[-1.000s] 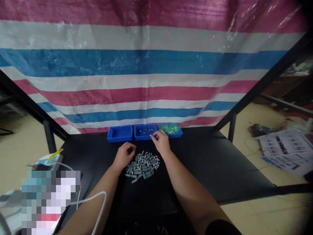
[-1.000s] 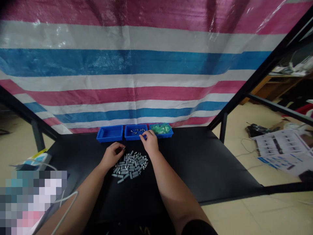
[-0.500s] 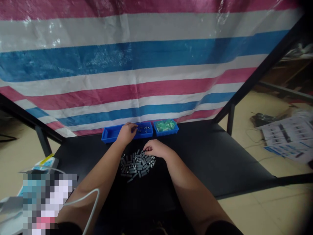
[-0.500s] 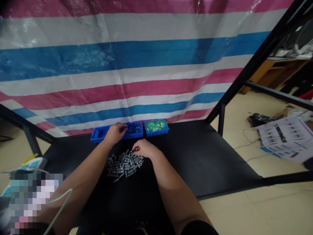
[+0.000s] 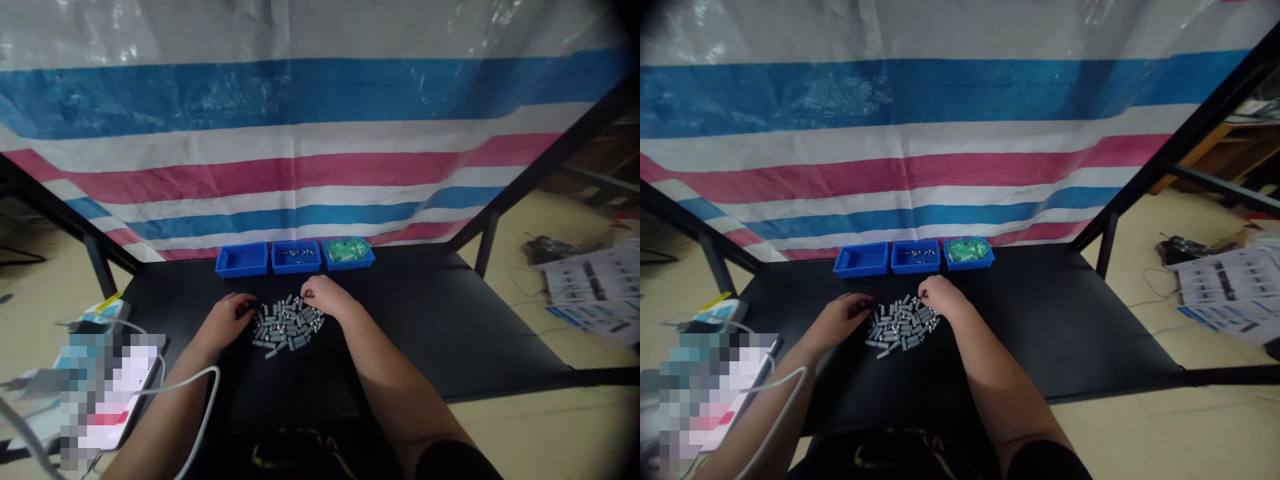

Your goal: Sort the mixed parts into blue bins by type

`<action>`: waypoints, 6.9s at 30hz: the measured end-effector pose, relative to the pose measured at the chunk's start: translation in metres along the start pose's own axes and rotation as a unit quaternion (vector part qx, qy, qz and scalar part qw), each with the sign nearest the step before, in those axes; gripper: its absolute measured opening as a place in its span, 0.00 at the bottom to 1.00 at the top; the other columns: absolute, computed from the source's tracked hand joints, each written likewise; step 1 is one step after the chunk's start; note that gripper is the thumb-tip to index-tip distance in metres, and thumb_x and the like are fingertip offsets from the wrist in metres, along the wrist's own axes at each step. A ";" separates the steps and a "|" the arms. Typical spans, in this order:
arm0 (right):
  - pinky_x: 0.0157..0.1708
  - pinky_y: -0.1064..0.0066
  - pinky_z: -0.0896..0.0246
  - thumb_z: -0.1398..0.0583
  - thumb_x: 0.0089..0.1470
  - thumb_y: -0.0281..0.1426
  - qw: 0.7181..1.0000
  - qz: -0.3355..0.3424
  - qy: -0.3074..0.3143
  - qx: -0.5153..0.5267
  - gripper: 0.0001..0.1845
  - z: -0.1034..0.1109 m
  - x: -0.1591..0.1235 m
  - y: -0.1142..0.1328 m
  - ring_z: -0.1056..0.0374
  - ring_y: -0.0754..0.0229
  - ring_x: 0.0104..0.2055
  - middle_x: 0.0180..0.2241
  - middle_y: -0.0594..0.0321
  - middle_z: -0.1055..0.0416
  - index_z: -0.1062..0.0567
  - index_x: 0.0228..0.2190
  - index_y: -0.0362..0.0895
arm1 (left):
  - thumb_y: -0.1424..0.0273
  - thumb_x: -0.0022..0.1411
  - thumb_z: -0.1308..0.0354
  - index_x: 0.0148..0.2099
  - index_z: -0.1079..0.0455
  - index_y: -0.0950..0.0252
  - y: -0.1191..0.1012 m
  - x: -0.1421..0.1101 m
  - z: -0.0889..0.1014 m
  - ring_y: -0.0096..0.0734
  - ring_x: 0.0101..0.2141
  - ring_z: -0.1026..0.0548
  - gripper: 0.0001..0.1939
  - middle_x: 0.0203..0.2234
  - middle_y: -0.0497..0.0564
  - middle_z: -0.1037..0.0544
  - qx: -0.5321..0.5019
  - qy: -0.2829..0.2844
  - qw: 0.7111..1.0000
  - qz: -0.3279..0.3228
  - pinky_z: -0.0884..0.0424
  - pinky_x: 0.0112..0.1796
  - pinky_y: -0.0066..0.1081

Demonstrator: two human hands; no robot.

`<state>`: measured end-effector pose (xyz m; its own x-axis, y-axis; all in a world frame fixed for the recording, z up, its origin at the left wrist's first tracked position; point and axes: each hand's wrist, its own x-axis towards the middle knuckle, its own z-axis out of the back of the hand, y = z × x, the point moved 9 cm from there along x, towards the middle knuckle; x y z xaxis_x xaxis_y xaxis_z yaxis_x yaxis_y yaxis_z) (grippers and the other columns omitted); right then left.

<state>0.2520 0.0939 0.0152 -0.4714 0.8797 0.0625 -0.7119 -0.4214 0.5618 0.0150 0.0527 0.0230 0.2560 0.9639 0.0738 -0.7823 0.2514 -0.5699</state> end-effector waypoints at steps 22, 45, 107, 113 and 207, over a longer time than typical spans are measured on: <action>0.33 0.73 0.34 0.30 0.48 0.28 0.999 0.004 0.003 0.048 0.10 0.002 -0.003 0.016 0.28 0.63 0.32 0.34 0.61 0.24 0.17 0.36 0.46 | 0.75 0.57 0.42 0.39 0.20 0.59 -0.012 0.032 -0.016 0.38 0.34 0.23 0.11 0.34 0.54 0.21 0.080 0.097 0.989 -0.077 0.30 0.38 0.33; 0.30 0.76 0.41 0.34 0.50 0.26 0.996 -0.026 -0.062 0.050 0.05 -0.001 0.012 0.006 0.29 0.65 0.28 0.27 0.67 0.23 0.19 0.31 0.46 | 0.76 0.44 0.41 0.32 0.22 0.60 -0.061 0.087 0.007 0.33 0.26 0.26 0.11 0.24 0.47 0.22 0.089 0.111 0.989 -0.046 0.37 0.27 0.29; 0.31 0.72 0.39 0.34 0.48 0.23 0.995 0.037 0.026 0.087 0.15 -0.013 -0.005 0.011 0.37 0.65 0.29 0.34 0.63 0.27 0.17 0.39 0.48 | 0.69 0.61 0.43 0.42 0.27 0.63 0.007 0.057 -0.027 0.34 0.35 0.22 0.08 0.34 0.51 0.20 -0.194 -0.107 0.975 -0.009 0.27 0.39 0.33; 0.33 0.71 0.38 0.35 0.52 0.25 0.997 0.039 0.004 0.068 0.06 -0.008 -0.004 0.010 0.33 0.64 0.30 0.33 0.63 0.27 0.18 0.32 0.47 | 0.70 0.56 0.41 0.44 0.27 0.64 0.003 0.056 -0.029 0.30 0.32 0.25 0.12 0.32 0.49 0.23 -0.252 -0.097 0.963 -0.005 0.29 0.37 0.31; 0.67 0.49 0.44 0.44 0.64 0.30 0.985 0.003 -0.169 -0.030 0.17 -0.015 -0.092 0.008 0.34 0.51 0.64 0.57 0.53 0.26 0.25 0.53 0.46 | 0.69 0.63 0.38 0.60 0.35 0.56 -0.126 -0.002 -0.094 0.43 0.66 0.38 0.24 0.60 0.53 0.27 0.005 0.065 0.977 -0.203 0.56 0.66 0.59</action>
<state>0.2815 0.0065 0.0015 -0.2830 0.8958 0.3427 -0.7439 -0.4305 0.5111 0.1659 0.0107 0.0177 0.6153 0.7656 0.1879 -0.6064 0.6120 -0.5076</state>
